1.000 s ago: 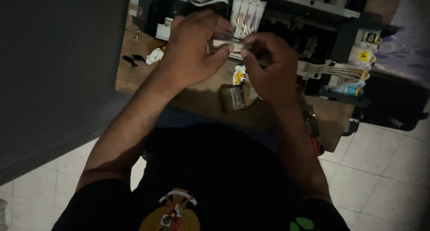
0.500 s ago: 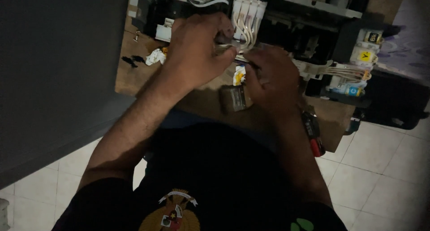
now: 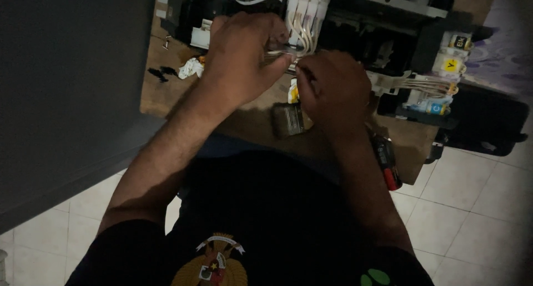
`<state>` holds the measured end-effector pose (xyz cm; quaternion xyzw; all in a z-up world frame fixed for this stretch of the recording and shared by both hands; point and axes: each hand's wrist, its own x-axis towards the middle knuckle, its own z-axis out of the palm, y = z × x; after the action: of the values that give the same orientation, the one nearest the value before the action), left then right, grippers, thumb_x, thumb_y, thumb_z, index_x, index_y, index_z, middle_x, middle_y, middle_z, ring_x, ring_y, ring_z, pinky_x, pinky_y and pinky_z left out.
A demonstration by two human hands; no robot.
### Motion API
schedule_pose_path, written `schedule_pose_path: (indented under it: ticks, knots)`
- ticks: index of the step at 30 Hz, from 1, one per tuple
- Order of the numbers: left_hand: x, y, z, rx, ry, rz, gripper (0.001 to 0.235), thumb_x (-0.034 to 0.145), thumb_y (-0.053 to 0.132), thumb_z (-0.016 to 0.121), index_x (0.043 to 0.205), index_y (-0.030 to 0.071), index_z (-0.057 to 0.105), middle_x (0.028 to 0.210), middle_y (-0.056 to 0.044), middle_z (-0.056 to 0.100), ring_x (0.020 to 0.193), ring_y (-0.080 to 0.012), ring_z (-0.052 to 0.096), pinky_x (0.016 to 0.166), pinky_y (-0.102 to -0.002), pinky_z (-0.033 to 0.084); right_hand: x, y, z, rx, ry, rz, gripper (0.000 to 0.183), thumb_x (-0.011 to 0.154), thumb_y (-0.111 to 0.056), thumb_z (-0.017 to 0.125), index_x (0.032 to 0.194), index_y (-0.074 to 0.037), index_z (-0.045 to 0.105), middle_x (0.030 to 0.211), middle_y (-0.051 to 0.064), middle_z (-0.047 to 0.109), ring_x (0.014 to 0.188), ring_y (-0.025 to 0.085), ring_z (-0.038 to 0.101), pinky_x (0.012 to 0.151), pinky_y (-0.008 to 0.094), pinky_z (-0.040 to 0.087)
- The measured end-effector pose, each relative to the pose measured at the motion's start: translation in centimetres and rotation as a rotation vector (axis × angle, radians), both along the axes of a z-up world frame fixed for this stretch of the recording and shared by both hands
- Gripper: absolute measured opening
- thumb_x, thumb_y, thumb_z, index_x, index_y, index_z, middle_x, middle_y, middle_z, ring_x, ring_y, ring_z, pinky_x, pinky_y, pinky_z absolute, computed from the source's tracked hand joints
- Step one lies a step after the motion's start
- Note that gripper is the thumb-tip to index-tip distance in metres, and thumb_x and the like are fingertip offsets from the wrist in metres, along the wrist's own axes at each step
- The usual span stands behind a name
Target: The person works on the internal wiring of a disassembled printer. They use a screwdriver to loosen screws and remove a white ribbon cable, then reinsert and secure the cable back into its connector.
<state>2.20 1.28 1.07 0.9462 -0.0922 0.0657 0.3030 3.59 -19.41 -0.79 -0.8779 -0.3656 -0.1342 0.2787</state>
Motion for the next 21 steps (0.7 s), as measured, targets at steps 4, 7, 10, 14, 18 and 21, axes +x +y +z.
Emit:
schedule_pose_path:
  ticks: [4, 7, 10, 14, 18, 21]
  knots:
    - [-0.1, 0.0, 0.9, -0.049, 0.046, -0.011, 0.02, 0.089, 0.021, 0.082, 0.103, 0.016, 0.068, 0.094, 0.001, 0.071, 0.094, -0.0254, 0.064, 0.085, -0.043, 0.036, -0.3, 0.0, 0.4, -0.081, -0.037, 0.002, 0.005, 0.093, -0.007, 0.074, 0.097, -0.009, 0.072, 0.091, 0.008, 0.071, 0.078, 0.026, 0.063, 0.068, 0.039, 0.045]
    - [0.1, 0.2, 0.7, -0.003, 0.049, -0.021, 0.019, 0.088, 0.022, 0.083, 0.101, 0.017, 0.069, 0.094, 0.002, 0.073, 0.091, -0.0252, 0.066, 0.083, -0.044, 0.037, -0.3, 0.2, 0.4, -0.061, -0.055, 0.001, 0.006, 0.095, -0.009, 0.073, 0.101, -0.007, 0.074, 0.092, 0.01, 0.073, 0.081, 0.03, 0.065, 0.07, 0.043, 0.047]
    - [-0.1, 0.1, 0.4, 0.048, -0.071, -0.019, 0.024, 0.087, 0.026, 0.086, 0.103, 0.019, 0.07, 0.091, 0.004, 0.071, 0.09, -0.0251, 0.063, 0.081, -0.043, 0.036, -0.6, 0.6, 0.6, -0.077, 0.0, -0.057, 0.005, 0.096, -0.013, 0.069, 0.093, -0.009, 0.071, 0.084, 0.007, 0.068, 0.074, 0.029, 0.061, 0.067, 0.044, 0.043]
    - [-0.6, 0.0, 0.4, -0.02, -0.128, -0.049, 0.028, 0.086, 0.018, 0.087, 0.109, 0.015, 0.071, 0.106, -0.001, 0.065, 0.1, -0.0253, 0.06, 0.086, -0.04, 0.035, -0.4, 0.1, -0.8, 0.09, -0.032, -0.015, 0.007, 0.098, -0.008, 0.071, 0.102, -0.003, 0.071, 0.09, 0.012, 0.069, 0.079, 0.028, 0.062, 0.069, 0.042, 0.046]
    - [-0.5, -0.3, 1.0, -0.035, -0.12, -0.051, 0.027, 0.087, 0.015, 0.085, 0.109, 0.015, 0.069, 0.106, -0.002, 0.063, 0.103, -0.0246, 0.058, 0.086, -0.04, 0.035, -0.2, 0.0, -1.1, 0.234, 0.019, 0.036, 0.012, 0.094, 0.002, 0.07, 0.105, -0.001, 0.072, 0.095, 0.014, 0.07, 0.084, 0.03, 0.066, 0.074, 0.042, 0.049]
    - [-0.5, -0.8, 1.3, 0.013, -0.11, -0.003, 0.031, 0.086, 0.017, 0.085, 0.113, 0.014, 0.07, 0.107, -0.002, 0.062, 0.103, -0.0247, 0.059, 0.083, -0.04, 0.038, 0.0, 0.1, -2.4, 0.28, -0.048, 0.047, 0.013, 0.096, 0.003, 0.07, 0.109, 0.0, 0.07, 0.096, 0.016, 0.069, 0.084, 0.03, 0.064, 0.072, 0.041, 0.048]
